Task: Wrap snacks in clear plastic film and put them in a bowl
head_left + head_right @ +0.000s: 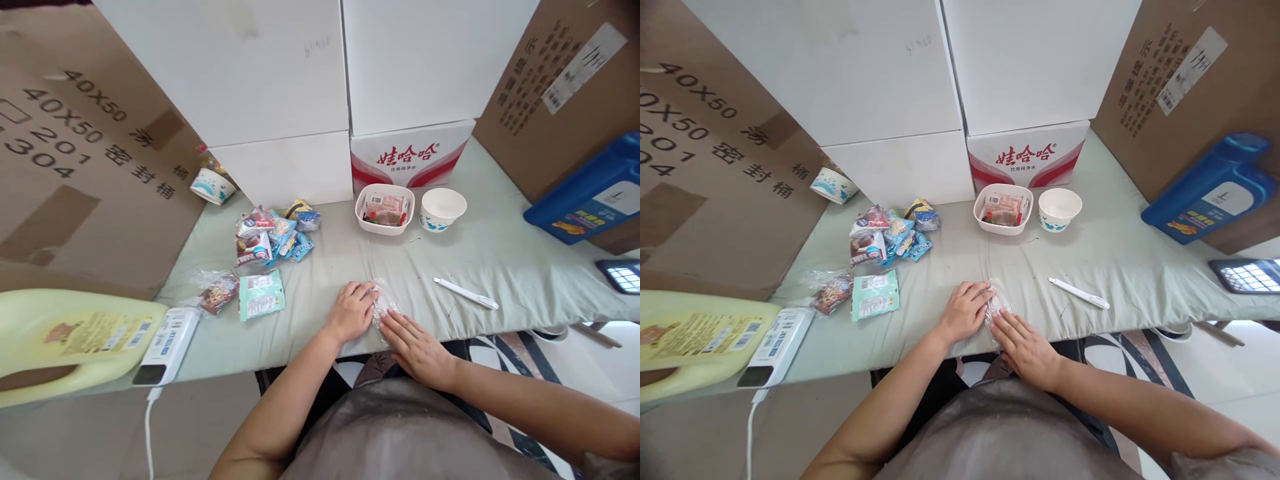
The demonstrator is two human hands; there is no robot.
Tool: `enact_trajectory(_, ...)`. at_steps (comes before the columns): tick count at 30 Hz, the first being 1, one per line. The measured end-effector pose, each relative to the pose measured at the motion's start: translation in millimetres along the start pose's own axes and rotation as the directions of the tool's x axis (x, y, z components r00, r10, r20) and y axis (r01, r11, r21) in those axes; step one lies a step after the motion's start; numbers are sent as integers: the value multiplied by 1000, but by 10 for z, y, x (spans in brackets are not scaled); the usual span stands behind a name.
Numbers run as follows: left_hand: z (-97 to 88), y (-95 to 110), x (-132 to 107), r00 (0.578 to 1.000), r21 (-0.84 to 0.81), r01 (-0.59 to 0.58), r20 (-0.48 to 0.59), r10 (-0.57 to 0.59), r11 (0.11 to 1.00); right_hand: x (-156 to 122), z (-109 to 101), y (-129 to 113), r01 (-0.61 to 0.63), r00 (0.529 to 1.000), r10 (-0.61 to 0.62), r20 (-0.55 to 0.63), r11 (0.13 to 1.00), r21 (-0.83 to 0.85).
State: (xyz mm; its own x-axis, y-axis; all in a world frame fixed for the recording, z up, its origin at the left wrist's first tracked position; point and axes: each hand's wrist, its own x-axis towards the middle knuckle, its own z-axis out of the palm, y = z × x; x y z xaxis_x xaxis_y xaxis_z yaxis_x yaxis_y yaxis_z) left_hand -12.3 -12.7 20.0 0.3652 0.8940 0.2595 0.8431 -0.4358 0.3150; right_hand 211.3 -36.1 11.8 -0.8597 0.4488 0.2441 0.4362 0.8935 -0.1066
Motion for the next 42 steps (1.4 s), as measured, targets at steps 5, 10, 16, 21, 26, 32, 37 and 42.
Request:
enact_trajectory(5,-58,0,-7,999,-50,-7,48,10,999,39,-131,107,-57,997,67,-48,980,192)
enact_trajectory(10,-63,-23,-16,995,-111,-36,85,45,993,138,-233,146,51,994,-27,-107,971,231)
enact_trajectory(16,6,-99,-31,998,-179,-40,41,48,983,513,-239,384,105,987,-75,-142,971,215)
enact_trajectory(21,64,-165,-39,999,-243,-36,-41,27,969,895,-83,630,-95,995,92,36,991,95)
enact_trajectory(26,70,-184,-43,993,-316,0,-116,-38,949,1028,95,650,-207,970,204,132,978,10)
enact_trajectory(32,16,-146,-24,985,-371,57,-133,-114,927,999,147,605,-205,971,204,122,979,0)
enact_trajectory(37,68,-100,9,936,-141,226,-241,-254,964,994,159,578,-247,965,247,88,969,-15)
enact_trajectory(42,67,-73,19,930,-97,261,-240,-277,960,974,88,745,-430,903,429,-20,901,-64)
